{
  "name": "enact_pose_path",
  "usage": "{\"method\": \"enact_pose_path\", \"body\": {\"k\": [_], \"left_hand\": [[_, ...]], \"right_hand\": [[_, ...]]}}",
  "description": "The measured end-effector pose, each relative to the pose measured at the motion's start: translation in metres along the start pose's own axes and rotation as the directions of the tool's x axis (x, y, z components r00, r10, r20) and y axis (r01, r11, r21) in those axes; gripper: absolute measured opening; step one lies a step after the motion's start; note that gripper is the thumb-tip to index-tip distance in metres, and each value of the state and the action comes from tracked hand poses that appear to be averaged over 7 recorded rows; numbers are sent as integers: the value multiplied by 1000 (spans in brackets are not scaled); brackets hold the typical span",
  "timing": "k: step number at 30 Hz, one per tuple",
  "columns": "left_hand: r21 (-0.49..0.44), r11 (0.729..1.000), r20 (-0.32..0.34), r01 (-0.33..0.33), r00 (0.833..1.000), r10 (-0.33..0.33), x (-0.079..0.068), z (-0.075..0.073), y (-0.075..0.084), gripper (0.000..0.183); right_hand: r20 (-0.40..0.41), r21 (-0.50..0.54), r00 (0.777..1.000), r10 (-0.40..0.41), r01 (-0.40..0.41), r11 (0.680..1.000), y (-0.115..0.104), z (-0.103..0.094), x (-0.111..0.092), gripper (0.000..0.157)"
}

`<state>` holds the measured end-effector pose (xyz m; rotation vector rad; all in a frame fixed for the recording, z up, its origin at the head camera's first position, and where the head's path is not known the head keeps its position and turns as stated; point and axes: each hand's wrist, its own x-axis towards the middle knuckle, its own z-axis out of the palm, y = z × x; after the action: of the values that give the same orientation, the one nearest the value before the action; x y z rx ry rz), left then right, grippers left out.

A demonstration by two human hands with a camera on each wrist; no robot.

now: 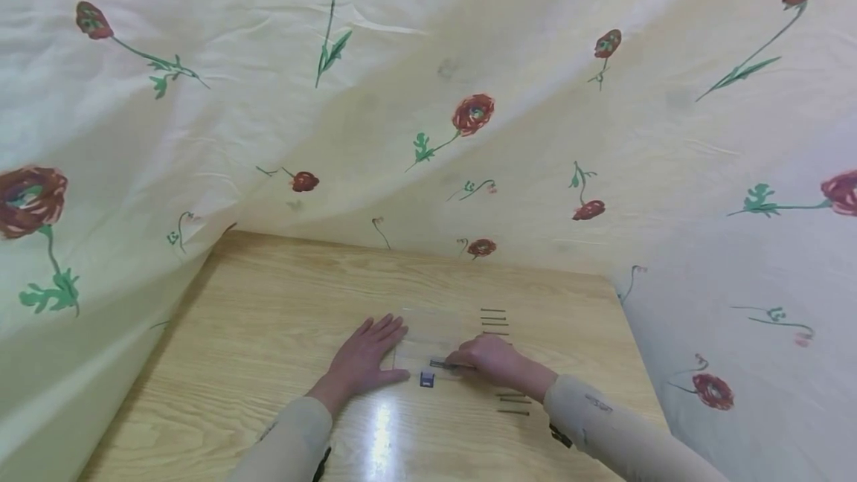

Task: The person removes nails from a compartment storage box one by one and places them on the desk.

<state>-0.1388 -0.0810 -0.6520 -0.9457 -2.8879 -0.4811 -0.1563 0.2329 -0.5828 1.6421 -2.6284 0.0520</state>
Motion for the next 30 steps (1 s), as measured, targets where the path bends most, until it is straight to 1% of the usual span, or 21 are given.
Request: {"method": "enact_pose_path", "body": {"k": [4, 9, 14, 18, 22, 26, 30], "left_hand": [[8, 1000, -1, -1, 1000, 1, 0, 0, 0, 90], [14, 1000, -1, 0, 1000, 0, 1, 0, -1, 91], [17, 1000, 1, 1, 1000, -1, 2, 1, -2, 91], [-2, 1000, -4, 1, 1000, -1, 1, 1, -2, 91], [-31, 999, 0, 13, 1000, -13, 1, -1, -1, 90], [-43, 999, -8, 13, 1000, -14, 1, -2, -2, 89], [-33, 999, -10, 11, 1000, -11, 1, 0, -3, 89]], "right_hand": [[36, -12, 999, -1, 2, 1000, 1, 1, 3, 21], [69, 14, 998, 8, -9, 1000, 2, 2, 6, 22], [123, 60, 991, 44, -52, 997, 2, 2, 9, 22], [159, 93, 985, 72, -88, 992, 1, 0, 13, 23], [160, 130, 983, 90, -112, 985, 0, -2, 16, 24], [152, 134, 985, 84, -105, 985, -1, -1, 19, 24], [133, 115, 989, 62, -78, 990, 0, 1, 22, 24]]}}
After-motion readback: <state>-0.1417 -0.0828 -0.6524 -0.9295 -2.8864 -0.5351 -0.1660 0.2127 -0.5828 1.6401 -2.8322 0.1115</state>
